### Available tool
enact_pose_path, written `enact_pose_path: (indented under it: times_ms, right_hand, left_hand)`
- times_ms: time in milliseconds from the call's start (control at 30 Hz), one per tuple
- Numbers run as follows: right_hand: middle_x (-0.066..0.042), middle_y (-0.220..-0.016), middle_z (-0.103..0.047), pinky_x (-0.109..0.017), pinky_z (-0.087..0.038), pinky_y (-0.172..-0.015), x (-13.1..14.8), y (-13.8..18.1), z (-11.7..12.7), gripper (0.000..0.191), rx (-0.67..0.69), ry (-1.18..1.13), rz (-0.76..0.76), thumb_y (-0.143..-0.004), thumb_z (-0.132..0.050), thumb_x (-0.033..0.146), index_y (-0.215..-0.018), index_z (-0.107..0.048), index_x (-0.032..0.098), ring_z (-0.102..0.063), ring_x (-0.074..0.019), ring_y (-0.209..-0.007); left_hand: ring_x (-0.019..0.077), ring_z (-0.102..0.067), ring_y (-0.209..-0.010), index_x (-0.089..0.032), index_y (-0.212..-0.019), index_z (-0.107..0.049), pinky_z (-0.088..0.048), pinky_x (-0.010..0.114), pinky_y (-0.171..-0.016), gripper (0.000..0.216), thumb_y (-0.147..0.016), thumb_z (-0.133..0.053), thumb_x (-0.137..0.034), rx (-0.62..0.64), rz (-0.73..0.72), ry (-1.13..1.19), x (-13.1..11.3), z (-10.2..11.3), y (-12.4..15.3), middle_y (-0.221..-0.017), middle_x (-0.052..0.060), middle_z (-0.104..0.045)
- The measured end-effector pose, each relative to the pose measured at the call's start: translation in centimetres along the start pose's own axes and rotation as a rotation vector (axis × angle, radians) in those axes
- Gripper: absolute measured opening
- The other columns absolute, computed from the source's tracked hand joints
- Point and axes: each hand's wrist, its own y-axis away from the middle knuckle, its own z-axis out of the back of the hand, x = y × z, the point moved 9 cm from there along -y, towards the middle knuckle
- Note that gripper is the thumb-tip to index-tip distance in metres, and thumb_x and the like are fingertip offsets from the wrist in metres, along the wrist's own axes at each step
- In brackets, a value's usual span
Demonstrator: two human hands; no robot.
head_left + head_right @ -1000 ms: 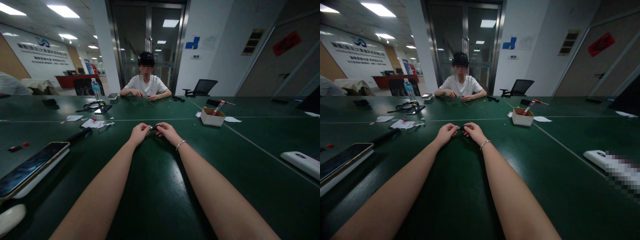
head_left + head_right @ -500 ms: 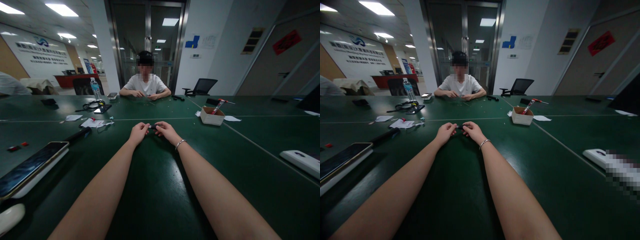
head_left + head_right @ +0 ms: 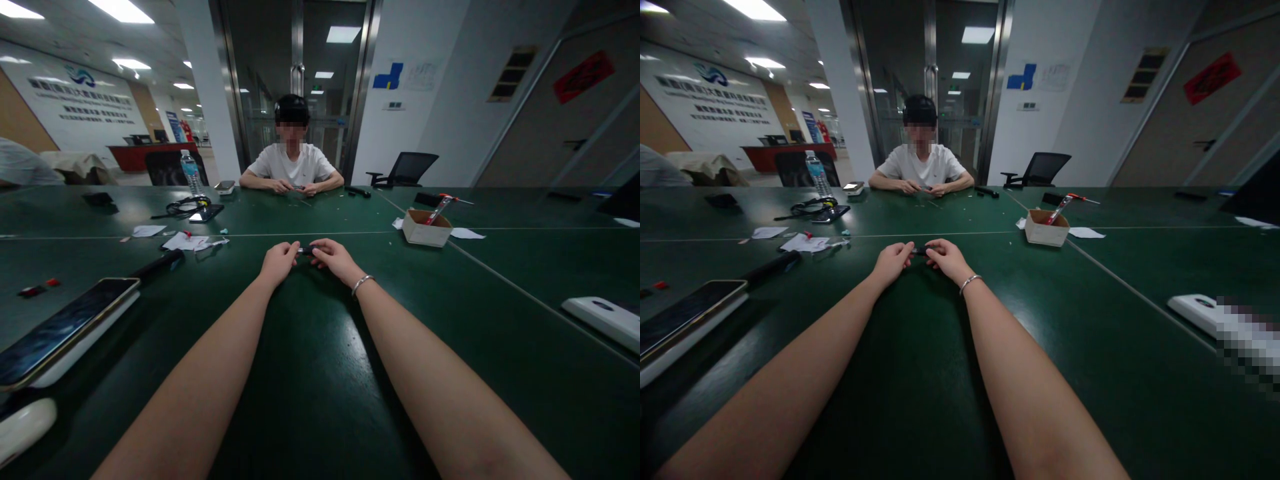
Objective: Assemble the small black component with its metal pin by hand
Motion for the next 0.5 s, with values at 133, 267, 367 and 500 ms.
enact_pose_path:
  times_ms: [133, 267, 367, 500]
  right_hand:
    - [0.000, -0.074, -0.065, -0.017, -0.047, -0.050, 0.32, 0.14, -0.13, 0.019, 0.017, 0.001, 0.024, -0.079, -0.066, 0.015, -0.096, -0.061, 0.018, -0.063, -0.0098, -0.062]
    - [-0.001, -0.077, -0.066, -0.018, -0.047, -0.052, 0.45, 0.23, -0.25, 0.019, 0.037, 0.004, 0.028, -0.079, -0.065, 0.015, -0.097, -0.061, 0.018, -0.064, -0.0104, -0.065]
    - [-0.001, -0.079, -0.067, -0.018, -0.047, -0.053, 0.47, 0.23, -0.25, 0.021, 0.043, 0.016, 0.028, -0.078, -0.065, 0.015, -0.099, -0.062, 0.018, -0.064, -0.0112, -0.066]
    - [-0.001, -0.083, -0.066, -0.017, -0.047, -0.053, 0.67, 0.23, -0.41, 0.025, 0.068, 0.025, 0.055, -0.077, -0.065, 0.013, -0.101, -0.062, 0.019, -0.065, -0.0108, -0.067]
  left_hand:
    - [0.0145, -0.050, -0.048, -0.020, -0.060, -0.059, -0.032, 0.028, -0.051, 0.048, -0.087, -0.039, -0.055, -0.002, -0.015, -0.074, -0.40, 0.07, 0.04, -0.051, 0.001, -0.058]
    - [0.0154, -0.049, -0.047, -0.021, -0.054, -0.055, -0.032, 0.029, -0.052, 0.052, -0.088, -0.035, -0.055, 0.007, -0.007, -0.111, -0.65, 0.10, 0.22, -0.047, 0.001, -0.054]
    - [0.0162, -0.049, -0.047, -0.021, -0.052, -0.055, -0.032, 0.029, -0.053, 0.053, -0.088, -0.036, -0.055, -0.001, -0.002, -0.120, -0.70, 0.27, 0.30, -0.046, 0.001, -0.053]
    - [0.0166, -0.050, -0.049, -0.021, -0.050, -0.053, -0.032, 0.029, -0.054, 0.056, -0.088, -0.033, -0.056, 0.002, 0.020, -0.148, -0.55, 0.27, 0.28, -0.047, 0.002, -0.053]
